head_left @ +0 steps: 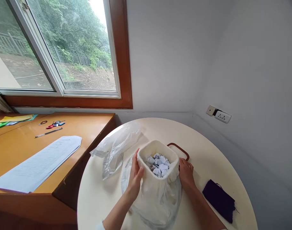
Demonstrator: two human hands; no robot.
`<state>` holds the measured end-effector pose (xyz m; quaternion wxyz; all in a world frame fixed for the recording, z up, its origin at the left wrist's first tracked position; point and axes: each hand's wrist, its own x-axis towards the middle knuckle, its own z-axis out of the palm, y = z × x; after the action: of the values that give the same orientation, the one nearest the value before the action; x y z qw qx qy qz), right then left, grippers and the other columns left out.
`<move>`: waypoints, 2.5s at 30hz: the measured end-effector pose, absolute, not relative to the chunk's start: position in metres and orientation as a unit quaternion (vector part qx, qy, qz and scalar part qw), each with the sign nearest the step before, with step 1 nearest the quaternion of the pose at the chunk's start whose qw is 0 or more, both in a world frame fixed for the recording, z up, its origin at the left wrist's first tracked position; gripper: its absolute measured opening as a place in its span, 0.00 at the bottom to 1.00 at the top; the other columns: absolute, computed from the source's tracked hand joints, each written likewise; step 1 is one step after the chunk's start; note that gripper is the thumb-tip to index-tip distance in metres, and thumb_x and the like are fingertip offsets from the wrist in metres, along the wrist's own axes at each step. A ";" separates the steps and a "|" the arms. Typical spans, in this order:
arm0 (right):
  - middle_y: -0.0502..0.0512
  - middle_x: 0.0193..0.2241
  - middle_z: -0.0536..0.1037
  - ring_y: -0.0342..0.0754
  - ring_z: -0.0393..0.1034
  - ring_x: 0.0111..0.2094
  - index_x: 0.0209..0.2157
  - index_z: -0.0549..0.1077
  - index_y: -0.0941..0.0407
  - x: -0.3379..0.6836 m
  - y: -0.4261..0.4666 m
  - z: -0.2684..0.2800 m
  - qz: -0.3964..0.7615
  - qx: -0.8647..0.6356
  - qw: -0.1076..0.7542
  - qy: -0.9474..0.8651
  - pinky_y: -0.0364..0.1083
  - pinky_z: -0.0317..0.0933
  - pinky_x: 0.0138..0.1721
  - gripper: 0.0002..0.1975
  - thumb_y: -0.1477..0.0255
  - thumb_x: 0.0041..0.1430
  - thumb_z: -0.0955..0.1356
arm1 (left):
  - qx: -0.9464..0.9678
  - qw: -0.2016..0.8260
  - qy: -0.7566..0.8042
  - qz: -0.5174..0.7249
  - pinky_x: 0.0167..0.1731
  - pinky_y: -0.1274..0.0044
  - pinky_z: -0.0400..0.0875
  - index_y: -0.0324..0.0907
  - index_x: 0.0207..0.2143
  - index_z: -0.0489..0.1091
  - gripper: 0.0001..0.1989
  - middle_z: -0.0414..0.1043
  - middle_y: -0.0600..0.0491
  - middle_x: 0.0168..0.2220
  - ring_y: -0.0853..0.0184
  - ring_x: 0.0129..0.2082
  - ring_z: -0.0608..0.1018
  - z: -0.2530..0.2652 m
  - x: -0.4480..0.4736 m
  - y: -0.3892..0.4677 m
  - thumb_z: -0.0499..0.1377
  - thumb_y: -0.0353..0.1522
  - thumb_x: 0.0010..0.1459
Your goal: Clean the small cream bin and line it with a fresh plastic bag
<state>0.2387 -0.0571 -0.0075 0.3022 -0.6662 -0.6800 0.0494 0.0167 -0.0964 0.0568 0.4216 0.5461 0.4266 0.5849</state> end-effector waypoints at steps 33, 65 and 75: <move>0.59 0.47 0.66 0.57 0.61 0.54 0.41 0.68 0.53 0.216 -0.089 0.058 -0.057 -0.367 0.607 -0.703 0.54 0.70 0.44 0.14 0.84 0.55 0.63 | 0.569 0.408 0.429 0.571 0.61 0.63 0.43 0.51 0.61 0.43 0.28 0.39 0.53 0.65 0.60 0.64 0.44 0.061 0.013 -0.093 0.48 0.41 0.61; 0.58 0.57 0.60 0.58 0.52 0.60 0.53 0.64 0.52 0.215 -0.090 0.053 0.000 -0.339 0.566 -0.752 0.58 0.62 0.51 0.24 0.84 0.56 0.61 | 0.688 0.233 0.356 0.588 0.60 0.57 0.44 0.45 0.62 0.43 0.34 0.40 0.44 0.64 0.51 0.64 0.44 0.057 0.008 -0.096 0.51 0.43 0.57; 0.56 0.61 0.55 0.54 0.49 0.61 0.62 0.48 0.52 0.214 -0.091 0.050 0.056 -0.417 0.534 -0.733 0.61 0.51 0.57 0.26 0.75 0.62 0.55 | 0.733 0.146 0.350 0.565 0.58 0.54 0.42 0.42 0.62 0.44 0.34 0.41 0.41 0.64 0.49 0.63 0.45 0.057 0.009 -0.099 0.51 0.44 0.57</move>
<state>0.2143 -0.0910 0.0497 0.5340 -0.4174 -0.7330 0.0564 0.0089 -0.0985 0.0574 0.1463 0.7327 0.3496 0.5652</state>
